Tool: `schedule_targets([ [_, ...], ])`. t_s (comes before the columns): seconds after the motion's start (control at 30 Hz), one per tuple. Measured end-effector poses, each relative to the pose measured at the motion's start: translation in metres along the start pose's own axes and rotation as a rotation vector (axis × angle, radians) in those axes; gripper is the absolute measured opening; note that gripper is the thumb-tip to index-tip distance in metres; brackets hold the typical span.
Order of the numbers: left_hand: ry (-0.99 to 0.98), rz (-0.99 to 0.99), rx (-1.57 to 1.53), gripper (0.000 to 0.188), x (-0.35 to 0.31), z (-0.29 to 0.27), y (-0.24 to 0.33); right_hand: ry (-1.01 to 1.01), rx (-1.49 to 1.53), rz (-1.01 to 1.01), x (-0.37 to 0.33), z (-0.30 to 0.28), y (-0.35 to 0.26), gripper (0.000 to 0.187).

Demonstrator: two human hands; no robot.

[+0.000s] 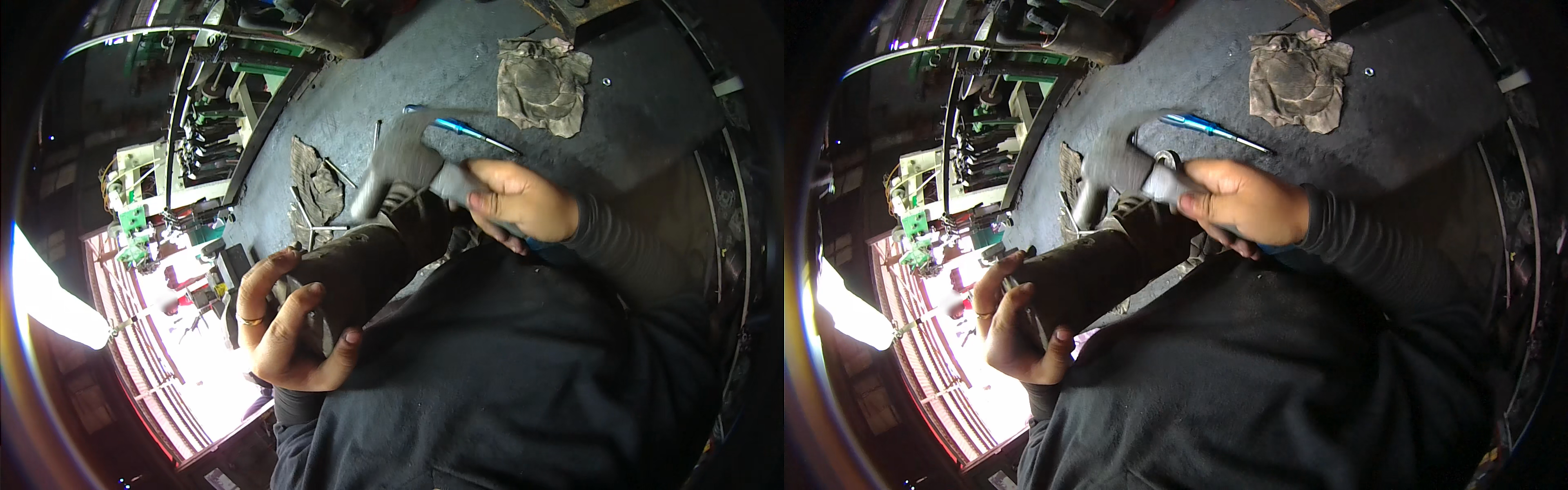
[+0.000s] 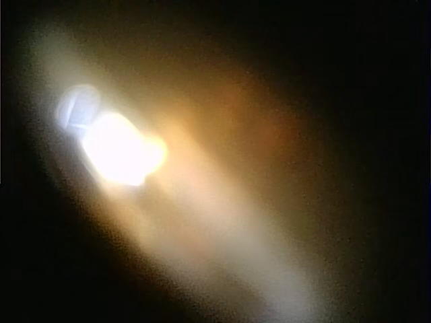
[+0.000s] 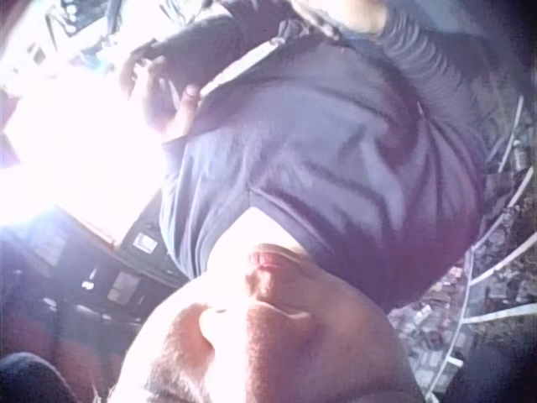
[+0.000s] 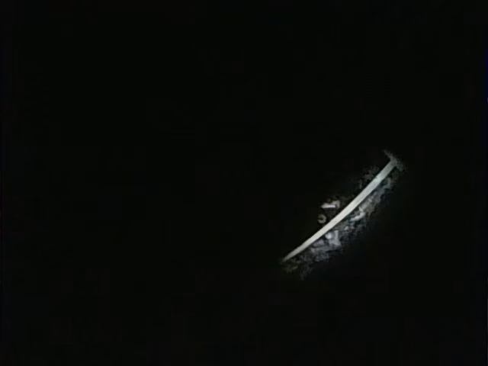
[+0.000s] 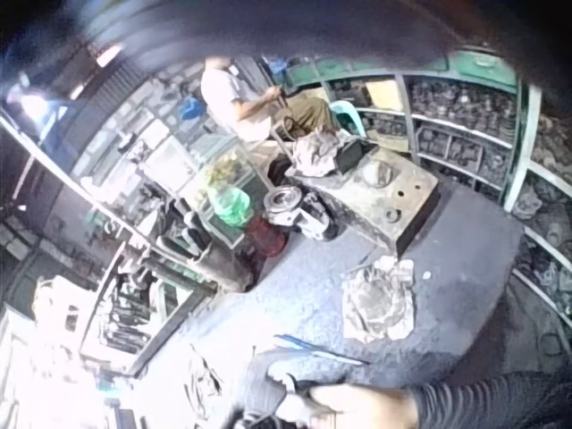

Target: The person disassembles a cylindrical mechanical component on a workbench using a hammer and a T-handle wrench. They remove internal parts, separate the housing, and place the pieces on the table.

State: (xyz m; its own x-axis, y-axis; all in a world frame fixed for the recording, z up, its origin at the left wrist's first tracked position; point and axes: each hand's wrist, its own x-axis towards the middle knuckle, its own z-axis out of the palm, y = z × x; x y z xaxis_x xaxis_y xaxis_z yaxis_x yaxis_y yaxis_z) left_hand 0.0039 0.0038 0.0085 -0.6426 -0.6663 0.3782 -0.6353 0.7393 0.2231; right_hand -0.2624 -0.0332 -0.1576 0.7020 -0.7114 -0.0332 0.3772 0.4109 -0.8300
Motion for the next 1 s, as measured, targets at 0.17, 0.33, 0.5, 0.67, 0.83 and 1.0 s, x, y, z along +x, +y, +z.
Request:
schedule_targets([
  [0.17,0.037,-0.046,0.053,0.039,0.017,-0.002,0.017,-0.064,-0.082,-0.068,0.001,0.008,0.003,0.023],
  [0.33,0.006,-0.126,-0.021,0.050,0.001,-0.004,0.006,0.037,0.036,-0.148,-0.005,-0.004,-0.006,0.026],
  [0.5,0.002,-0.145,-0.016,0.051,0.002,-0.003,0.005,0.161,0.036,-0.132,-0.020,-0.020,-0.008,0.029],
  [0.67,0.034,-0.157,-0.024,0.051,0.002,-0.009,0.004,0.453,-0.182,-0.067,-0.029,-0.054,0.000,0.025],
  [0.83,0.140,-0.190,-0.093,0.055,0.003,-0.020,0.002,0.619,-0.528,-0.022,-0.006,-0.089,0.014,0.032],
  [1.0,0.229,-0.194,-0.134,0.059,0.001,-0.037,0.000,0.602,-0.687,0.091,0.027,-0.104,0.025,0.043],
])
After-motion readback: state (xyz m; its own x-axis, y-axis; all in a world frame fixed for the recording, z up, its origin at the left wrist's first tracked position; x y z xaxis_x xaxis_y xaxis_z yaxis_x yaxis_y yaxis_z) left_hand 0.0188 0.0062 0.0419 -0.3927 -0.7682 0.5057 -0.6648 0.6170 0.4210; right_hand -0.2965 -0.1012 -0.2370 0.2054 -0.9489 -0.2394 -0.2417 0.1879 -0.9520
